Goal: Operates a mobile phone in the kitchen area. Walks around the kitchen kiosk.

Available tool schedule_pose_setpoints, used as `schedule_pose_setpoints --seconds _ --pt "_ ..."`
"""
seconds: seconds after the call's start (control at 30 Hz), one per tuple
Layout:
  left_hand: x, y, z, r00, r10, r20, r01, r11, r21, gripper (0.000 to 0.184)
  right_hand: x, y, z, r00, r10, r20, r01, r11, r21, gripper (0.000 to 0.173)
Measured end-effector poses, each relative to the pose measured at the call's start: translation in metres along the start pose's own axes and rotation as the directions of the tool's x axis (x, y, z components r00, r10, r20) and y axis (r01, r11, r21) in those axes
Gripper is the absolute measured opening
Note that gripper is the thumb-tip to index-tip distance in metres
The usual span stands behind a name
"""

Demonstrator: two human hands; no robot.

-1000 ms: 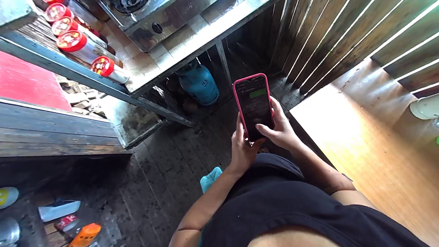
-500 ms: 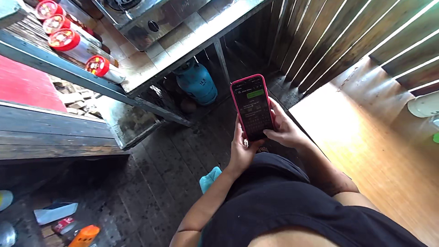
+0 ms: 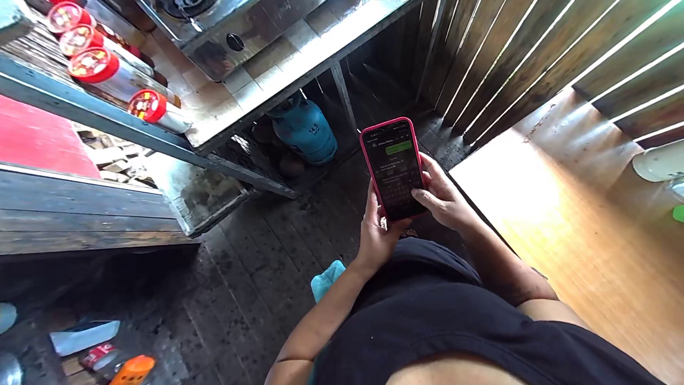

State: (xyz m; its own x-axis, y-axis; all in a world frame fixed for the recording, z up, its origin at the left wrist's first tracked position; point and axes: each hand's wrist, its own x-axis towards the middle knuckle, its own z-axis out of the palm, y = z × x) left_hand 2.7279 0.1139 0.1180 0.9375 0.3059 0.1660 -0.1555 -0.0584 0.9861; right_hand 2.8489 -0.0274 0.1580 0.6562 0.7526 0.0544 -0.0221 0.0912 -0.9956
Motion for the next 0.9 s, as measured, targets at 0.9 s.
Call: schedule_pose_setpoints --seconds 0.9 --pt "-0.006 0.002 0.005 0.989 -0.132 0.067 0.136 0.988 -0.071 0.104 -0.01 0.002 -0.005 0.974 0.092 -0.206 -0.081 0.995 0.064 0.036"
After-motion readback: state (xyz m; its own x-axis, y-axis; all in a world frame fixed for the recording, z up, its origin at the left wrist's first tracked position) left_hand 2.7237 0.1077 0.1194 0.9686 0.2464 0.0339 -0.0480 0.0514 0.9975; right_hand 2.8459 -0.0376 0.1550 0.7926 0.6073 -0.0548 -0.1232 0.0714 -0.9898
